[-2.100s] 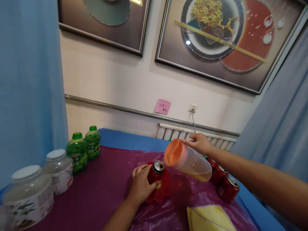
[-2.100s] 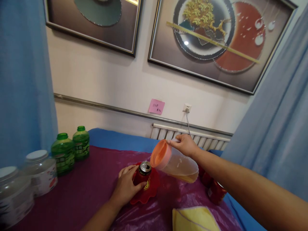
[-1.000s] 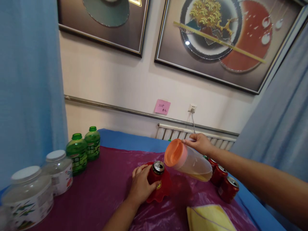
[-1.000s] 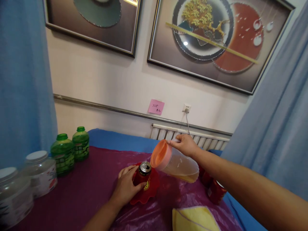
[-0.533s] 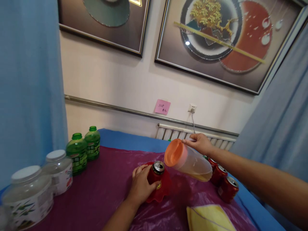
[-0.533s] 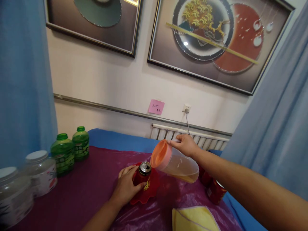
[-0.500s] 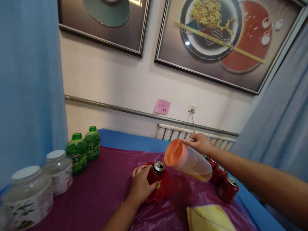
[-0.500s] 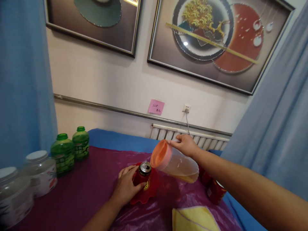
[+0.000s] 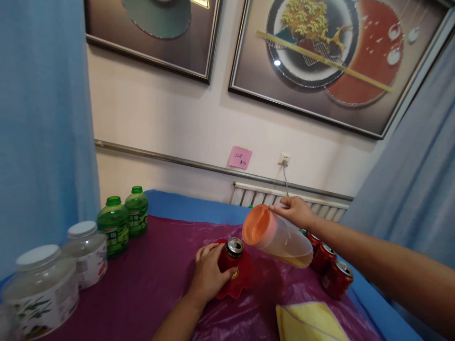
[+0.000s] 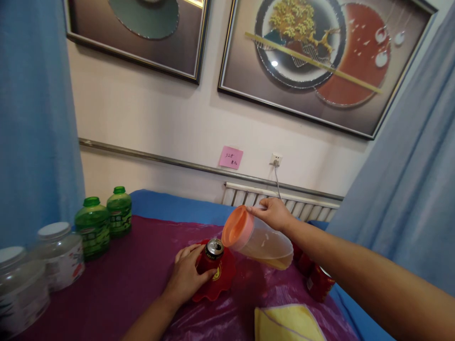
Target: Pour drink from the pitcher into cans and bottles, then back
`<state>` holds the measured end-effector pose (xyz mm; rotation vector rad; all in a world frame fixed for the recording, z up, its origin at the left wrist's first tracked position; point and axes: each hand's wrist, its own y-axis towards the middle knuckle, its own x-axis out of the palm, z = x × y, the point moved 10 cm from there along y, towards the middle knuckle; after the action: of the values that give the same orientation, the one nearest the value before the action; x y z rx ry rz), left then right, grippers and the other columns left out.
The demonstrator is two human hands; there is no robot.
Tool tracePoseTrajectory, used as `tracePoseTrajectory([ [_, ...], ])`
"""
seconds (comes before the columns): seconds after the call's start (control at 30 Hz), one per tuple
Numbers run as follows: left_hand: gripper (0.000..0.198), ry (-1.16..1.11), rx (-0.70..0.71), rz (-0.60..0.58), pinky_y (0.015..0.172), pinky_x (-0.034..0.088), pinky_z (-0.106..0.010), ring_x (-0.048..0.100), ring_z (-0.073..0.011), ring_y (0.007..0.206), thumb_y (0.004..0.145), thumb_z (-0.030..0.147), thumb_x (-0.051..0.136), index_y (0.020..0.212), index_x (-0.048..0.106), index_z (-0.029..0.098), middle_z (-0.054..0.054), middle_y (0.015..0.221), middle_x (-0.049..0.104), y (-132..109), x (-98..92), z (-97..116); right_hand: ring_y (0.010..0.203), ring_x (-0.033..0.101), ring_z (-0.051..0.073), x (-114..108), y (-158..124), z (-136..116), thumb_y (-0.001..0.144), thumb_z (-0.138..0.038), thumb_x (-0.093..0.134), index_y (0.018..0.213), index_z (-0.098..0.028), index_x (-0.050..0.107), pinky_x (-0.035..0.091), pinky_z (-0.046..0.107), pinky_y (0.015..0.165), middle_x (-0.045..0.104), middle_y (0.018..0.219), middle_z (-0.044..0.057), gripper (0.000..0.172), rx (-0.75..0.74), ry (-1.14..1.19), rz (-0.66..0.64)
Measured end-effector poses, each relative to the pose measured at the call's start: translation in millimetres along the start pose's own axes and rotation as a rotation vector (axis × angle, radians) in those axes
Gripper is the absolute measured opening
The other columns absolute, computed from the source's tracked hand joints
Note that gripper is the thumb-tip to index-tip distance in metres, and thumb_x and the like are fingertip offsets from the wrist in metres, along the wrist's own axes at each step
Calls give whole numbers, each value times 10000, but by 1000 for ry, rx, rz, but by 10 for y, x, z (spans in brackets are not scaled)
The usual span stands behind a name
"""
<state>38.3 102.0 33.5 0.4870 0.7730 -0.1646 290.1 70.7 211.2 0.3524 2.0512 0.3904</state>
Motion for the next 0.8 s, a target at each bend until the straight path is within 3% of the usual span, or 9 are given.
tracePoseTrajectory([
  [0.8, 624, -4, -3, 7, 1102, 326, -454, 540, -307, 1244, 643, 335, 828, 1240, 658, 267, -80, 1275, 680, -4, -30, 15, 514, 217, 94, 11, -18, -34, 738, -774, 590, 557, -238, 246, 157, 266, 471, 221, 539, -66, 662, 4, -12, -3],
])
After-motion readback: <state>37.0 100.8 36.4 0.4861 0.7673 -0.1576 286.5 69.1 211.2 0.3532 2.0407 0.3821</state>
